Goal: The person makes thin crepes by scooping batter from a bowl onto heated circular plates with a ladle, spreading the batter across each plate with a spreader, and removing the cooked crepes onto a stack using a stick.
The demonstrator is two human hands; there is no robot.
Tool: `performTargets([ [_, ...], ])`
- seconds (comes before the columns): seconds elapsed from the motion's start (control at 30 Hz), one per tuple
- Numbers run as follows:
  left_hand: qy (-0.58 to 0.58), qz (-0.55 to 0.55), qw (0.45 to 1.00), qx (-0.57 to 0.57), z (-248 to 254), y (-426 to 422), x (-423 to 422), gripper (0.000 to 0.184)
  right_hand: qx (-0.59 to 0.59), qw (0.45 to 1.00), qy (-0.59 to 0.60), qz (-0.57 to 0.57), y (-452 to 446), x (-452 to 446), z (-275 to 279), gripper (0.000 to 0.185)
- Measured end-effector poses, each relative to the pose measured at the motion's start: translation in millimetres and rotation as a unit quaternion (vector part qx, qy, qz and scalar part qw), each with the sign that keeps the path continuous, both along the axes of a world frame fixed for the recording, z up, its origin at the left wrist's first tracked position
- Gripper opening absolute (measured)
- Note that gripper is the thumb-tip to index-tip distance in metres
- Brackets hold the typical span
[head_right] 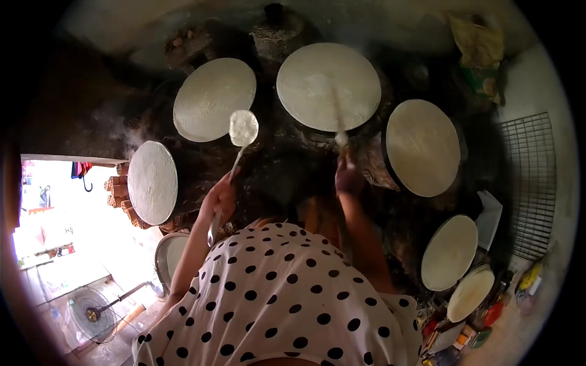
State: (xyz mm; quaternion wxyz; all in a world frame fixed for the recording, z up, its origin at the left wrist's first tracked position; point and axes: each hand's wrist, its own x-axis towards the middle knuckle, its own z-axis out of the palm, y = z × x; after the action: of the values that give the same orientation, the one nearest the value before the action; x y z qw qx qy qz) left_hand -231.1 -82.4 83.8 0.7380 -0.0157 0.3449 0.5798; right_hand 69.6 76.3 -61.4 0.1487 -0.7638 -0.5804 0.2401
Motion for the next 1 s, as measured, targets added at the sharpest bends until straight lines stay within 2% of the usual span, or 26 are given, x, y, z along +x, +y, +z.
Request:
performTargets([
  [0.03, -0.001, 0.002, 1.000, 0.003, -2.5, -13.6, 2.0, 0.038, -0.042, 0.998, 0.035, -0.034, 19.1, -7.1, 6.9, 0.037],
  [0.1, 0.271, -0.039, 0.962, 0.018, -8.4, -32.6, 6.0, 0.042, 0.082, 0.987, -0.035, 0.132, 35.5, -13.8, -19.3, 0.039],
  [0.13, 0.213, -0.037, 0.976, -0.024, -5.6, -33.3, 6.1, 0.040, 0.091, 0.986, -0.036, 0.136, 41.3, -18.7, -21.2, 0.039],
  [0.23, 0.053, -0.026, 0.998, -0.038, -40.3, -35.7, -3.1, 0.035, 0.108, 0.980, -0.033, 0.162, 46.2, -28.7, -16.7, 0.045],
  [0.3, 0.098, -0.039, 0.993, -0.045, -45.8, -48.6, -1.9, 0.034, 0.064, 0.993, -0.029, 0.097, 39.4, -37.5, -16.9, 0.053],
  [0.33, 0.104, -0.048, 0.993, -0.037, -45.0, -57.5, -4.8, 0.035, -0.091, 0.984, -0.103, 0.112, 30.1, -51.1, 26.2, 0.061],
  [0.37, 0.107, -0.034, 0.993, -0.035, -39.8, -68.7, -10.8, 0.035, 0.018, 0.979, -0.097, 0.179, 17.2, -47.1, 26.3, 0.065],
  [0.43, 0.133, -0.075, 0.988, 0.025, -23.0, -87.4, -17.7, 0.036, 0.073, 0.994, 0.063, 0.051, 31.7, -41.5, -28.1, 0.056],
  [0.47, 0.118, -0.079, 0.989, 0.035, -17.9, -95.2, -22.5, 0.038, 0.077, 0.994, 0.063, 0.054, 26.6, -47.7, -18.4, 0.056],
  [0.5, 0.118, -0.082, 0.989, 0.038, -21.1, -97.7, -27.1, 0.038, 0.040, 0.993, 0.003, 0.114, 16.9, -54.1, -1.6, 0.052],
  [0.53, 0.071, -0.050, 0.996, 0.023, -29.1, -98.6, -32.1, 0.039, 0.000, 0.984, -0.057, 0.166, 5.0, -58.6, 8.9, 0.049],
  [0.6, -0.042, -0.037, 0.998, 0.004, -59.5, -93.4, -40.9, 0.040, 0.033, 0.995, -0.034, 0.089, -8.7, -51.2, -34.1, 0.047],
  [0.63, -0.046, -0.059, 0.997, 0.005, -52.9, -92.1, -43.0, 0.040, 0.073, 0.997, -0.004, 0.039, -7.5, -45.6, -58.4, 0.044],
  [0.67, -0.026, -0.052, 0.998, 0.016, -36.4, -93.9, -45.1, 0.041, 0.001, 0.996, 0.047, 0.072, -13.0, -34.9, -70.2, 0.037],
  [0.7, -0.008, -0.051, 0.998, 0.029, -20.5, -94.4, -48.4, 0.042, 0.078, 0.975, 0.043, 0.202, -47.1, -37.4, -33.5, 0.030],
  [0.73, 0.140, -0.086, 0.985, 0.045, -9.5, -97.1, -50.9, 0.046, 0.114, 0.959, -0.049, 0.256, -81.4, -43.7, 13.3, 0.032],
  [0.77, 0.266, -0.088, 0.960, 0.027, 5.4, -96.9, -44.0, 0.049, 0.156, 0.960, 0.007, 0.231, -101.5, -38.3, 6.2, 0.036],
  [0.8, 0.316, -0.128, 0.939, 0.040, -0.4, -94.4, -46.2, 0.048, 0.200, 0.955, 0.063, 0.210, -121.8, -32.4, -1.0, 0.040],
  [0.83, 0.364, -0.162, 0.915, 0.056, -7.6, -87.9, -50.0, 0.048, 0.154, 0.975, 0.013, 0.159, -142.5, -29.8, 6.6, 0.044],
  [0.93, 0.279, -0.210, 0.936, 0.042, -32.6, -49.6, -34.4, 0.047, 0.168, 0.979, -0.025, 0.110, -185.4, -12.8, -3.2, 0.045],
  [1.0, 0.263, -0.259, 0.928, 0.044, -38.4, -38.8, -27.0, 0.046, 0.037, 0.997, 0.067, 0.010, -209.1, -1.0, -5.2, 0.044],
])
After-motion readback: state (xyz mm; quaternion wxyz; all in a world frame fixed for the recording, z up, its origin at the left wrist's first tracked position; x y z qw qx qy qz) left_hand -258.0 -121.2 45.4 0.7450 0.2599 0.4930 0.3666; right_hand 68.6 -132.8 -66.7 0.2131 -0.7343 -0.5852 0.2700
